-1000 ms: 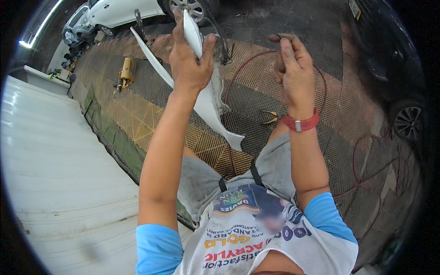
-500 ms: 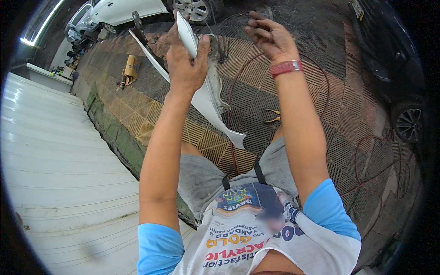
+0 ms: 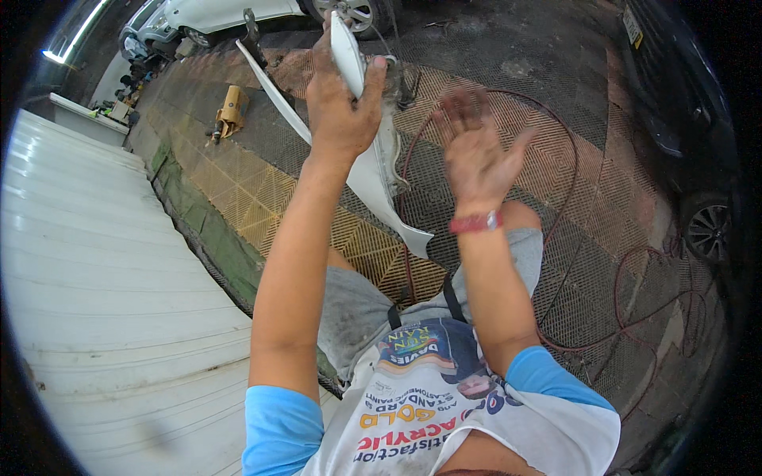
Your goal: The person removes a white car bumper from a vehicle, then sits on the floor and uses pliers to strip wires and manipulate the bumper's internal components.
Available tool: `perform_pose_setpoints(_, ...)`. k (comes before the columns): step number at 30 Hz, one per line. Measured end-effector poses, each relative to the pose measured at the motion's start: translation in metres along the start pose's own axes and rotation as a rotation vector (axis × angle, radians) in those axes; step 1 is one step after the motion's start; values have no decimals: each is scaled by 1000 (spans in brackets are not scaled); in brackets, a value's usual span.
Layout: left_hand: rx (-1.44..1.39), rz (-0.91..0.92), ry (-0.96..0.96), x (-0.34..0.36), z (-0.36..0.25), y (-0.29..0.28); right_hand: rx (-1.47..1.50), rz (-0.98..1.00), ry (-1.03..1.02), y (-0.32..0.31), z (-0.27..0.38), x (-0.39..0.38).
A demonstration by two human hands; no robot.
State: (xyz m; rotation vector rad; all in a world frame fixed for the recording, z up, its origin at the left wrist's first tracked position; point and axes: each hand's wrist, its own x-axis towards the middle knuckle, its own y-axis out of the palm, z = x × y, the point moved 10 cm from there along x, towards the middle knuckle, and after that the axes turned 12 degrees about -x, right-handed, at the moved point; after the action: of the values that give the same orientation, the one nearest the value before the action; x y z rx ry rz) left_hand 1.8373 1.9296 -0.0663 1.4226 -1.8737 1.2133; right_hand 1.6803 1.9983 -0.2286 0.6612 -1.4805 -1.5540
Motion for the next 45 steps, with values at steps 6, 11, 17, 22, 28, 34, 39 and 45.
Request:
perform_pose_setpoints(6,-11,-18,48,4,-16,16,-622,-178,-130,11,-38,-30)
perform_pose_setpoints(11,39,-13,78,6,-19,14,-964,-48,-63,7,-31,10)
perform_pose_setpoints(17,-43,35,-50,5,-6,16,-763,312,125,27,-32,35)
perform_pose_setpoints(22,-102,58,20,5,-3,17,-968,343,-12,45,1,51)
perform_pose_setpoints(28,-139,55,19,6,0,20,-1137,169,-79,41,-3,82)
perform_pose_setpoints(34,-104,56,42,6,1,19,-1104,309,163,14,-34,111)
perform_pose_setpoints(39,-128,74,98,4,5,23,-1275,516,204,34,-43,115)
perform_pose_setpoints(45,-106,69,79,5,-5,18,-1112,530,314,26,-44,111)
